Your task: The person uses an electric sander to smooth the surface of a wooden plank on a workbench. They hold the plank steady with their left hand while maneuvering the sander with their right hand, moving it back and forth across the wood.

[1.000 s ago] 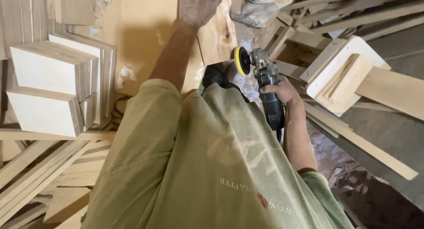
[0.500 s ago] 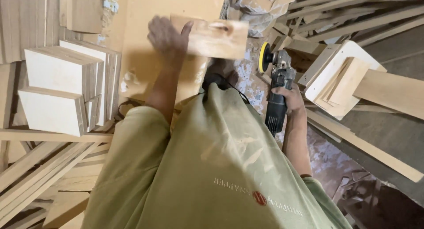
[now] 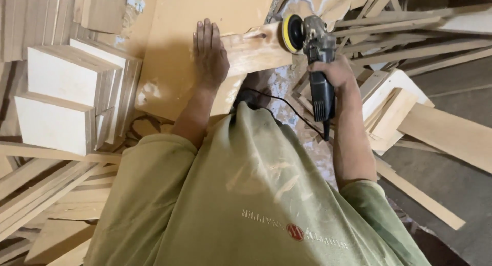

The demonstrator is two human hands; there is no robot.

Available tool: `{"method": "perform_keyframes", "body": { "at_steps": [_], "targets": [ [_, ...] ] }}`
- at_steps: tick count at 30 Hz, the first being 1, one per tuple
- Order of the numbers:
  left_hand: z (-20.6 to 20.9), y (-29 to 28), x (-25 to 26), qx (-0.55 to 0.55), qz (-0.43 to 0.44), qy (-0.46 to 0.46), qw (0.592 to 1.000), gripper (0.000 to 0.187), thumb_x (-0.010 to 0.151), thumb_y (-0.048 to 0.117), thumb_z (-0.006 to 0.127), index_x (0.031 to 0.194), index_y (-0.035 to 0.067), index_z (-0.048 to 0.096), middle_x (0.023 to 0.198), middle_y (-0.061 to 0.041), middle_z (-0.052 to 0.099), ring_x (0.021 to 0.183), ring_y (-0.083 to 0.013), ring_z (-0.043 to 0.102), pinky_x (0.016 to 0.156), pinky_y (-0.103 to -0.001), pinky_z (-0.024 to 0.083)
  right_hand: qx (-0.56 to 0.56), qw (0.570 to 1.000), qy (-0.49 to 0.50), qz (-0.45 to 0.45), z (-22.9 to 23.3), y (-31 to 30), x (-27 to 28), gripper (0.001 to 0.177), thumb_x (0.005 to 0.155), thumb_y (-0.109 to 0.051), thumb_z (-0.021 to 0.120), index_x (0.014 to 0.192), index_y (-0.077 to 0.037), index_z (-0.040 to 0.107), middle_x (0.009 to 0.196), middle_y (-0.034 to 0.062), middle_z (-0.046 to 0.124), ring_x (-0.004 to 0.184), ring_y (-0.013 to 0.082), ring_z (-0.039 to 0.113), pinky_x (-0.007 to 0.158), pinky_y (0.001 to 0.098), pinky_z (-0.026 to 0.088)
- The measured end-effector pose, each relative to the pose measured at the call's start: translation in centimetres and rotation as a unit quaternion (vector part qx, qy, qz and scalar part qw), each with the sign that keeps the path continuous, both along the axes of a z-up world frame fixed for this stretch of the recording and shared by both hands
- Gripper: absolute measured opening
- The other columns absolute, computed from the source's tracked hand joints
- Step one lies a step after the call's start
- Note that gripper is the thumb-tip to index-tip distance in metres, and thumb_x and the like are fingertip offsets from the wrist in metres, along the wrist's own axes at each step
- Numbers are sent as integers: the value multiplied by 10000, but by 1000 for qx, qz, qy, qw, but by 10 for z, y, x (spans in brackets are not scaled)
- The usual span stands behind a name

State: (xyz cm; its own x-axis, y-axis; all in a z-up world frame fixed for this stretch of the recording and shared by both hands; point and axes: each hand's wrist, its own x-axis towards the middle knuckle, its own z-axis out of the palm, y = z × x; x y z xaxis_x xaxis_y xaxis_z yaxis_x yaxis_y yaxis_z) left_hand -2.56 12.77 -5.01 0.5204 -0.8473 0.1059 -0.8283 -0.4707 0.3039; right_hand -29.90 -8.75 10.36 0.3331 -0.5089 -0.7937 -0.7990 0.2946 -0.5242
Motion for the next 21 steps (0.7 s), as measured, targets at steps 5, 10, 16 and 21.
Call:
{"method": "perform_keyframes", "body": {
  "at_steps": [5, 10, 16, 21],
  "targets": [
    [-3, -3, 1, 27, -2, 47, 999, 560, 1117, 22, 599, 1612, -45, 346, 1704, -235, 290, 1602, -401, 211, 1361, -506, 163, -20, 996, 32, 75, -14, -24, 16, 336, 799, -233, 796, 1096, -160, 657, 1022, 47, 754, 836, 199, 742, 806, 359, 633],
    [-2, -4, -1, 70, 10, 53, 996, 608, 1141, 107, 639, 1637, -16, 310, 1718, -210, 257, 1606, -389, 182, 1360, -503, 149, 29, 1000, 4, 9, 25, 8, 17, 585, 846, -110, 728, 1397, -122, 531, 1016, 73, 689, 745, 172, 693, 692, 325, 618],
    [-10, -3, -2, 55, 17, 44, 997, 577, 1147, 72, 607, 1638, -18, 318, 1718, -210, 257, 1614, -379, 201, 1365, -498, 157, 60, 997, 52, 15, 11, 54, -36, 407, 854, -137, 730, 1222, -58, 574, 1014, 118, 735, 782, 201, 737, 726, 325, 648],
    [5, -1, -2, 22, -1, 16, 1000, 514, 1156, 59, 573, 1611, -55, 363, 1691, -244, 303, 1591, -400, 245, 1356, -503, 213, 66, 993, 32, -91, -8, 89, -74, 399, 762, -92, 814, 1129, -22, 672, 983, 158, 764, 752, 269, 752, 722, 389, 667]
  ]
}}
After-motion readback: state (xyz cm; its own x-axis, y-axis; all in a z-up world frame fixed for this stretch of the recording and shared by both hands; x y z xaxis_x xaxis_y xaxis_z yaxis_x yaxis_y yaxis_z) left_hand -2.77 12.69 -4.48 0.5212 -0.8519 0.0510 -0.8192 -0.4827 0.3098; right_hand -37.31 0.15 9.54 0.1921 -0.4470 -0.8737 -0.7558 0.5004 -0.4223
